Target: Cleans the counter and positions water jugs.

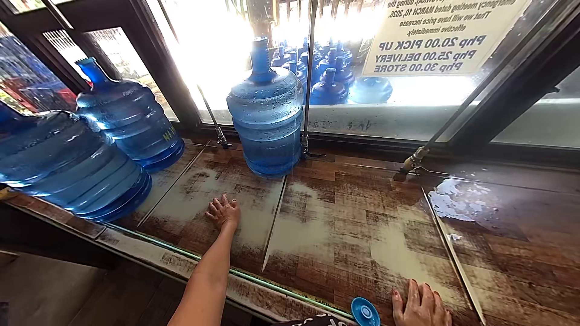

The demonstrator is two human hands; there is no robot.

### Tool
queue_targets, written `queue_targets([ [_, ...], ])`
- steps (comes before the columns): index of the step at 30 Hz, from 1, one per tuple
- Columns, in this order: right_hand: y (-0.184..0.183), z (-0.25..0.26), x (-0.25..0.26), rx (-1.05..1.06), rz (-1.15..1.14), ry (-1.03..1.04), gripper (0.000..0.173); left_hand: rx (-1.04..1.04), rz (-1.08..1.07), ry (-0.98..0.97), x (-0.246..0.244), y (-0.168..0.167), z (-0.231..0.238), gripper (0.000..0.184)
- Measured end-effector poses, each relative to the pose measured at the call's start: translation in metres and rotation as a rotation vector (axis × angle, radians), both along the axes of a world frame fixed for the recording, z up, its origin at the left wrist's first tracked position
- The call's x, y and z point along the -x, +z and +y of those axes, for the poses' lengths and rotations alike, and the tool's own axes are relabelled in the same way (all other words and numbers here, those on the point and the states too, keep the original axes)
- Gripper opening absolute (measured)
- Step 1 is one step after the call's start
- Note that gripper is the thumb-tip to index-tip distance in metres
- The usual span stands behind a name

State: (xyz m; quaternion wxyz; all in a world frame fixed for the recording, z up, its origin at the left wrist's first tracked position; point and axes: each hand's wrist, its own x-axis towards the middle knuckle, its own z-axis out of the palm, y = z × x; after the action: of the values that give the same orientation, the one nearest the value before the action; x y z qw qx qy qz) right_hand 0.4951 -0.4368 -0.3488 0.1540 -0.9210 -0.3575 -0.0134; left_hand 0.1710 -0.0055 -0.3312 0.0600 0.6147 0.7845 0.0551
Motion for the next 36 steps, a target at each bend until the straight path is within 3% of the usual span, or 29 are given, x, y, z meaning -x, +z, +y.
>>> queue_targets([
  [36, 0.0004, -0.0002, 0.0004, -0.015, -0.007, -0.007, 0.066, 0.005, -0.016, 0.005, -0.0033, 0.0017, -0.0005, 0.062],
])
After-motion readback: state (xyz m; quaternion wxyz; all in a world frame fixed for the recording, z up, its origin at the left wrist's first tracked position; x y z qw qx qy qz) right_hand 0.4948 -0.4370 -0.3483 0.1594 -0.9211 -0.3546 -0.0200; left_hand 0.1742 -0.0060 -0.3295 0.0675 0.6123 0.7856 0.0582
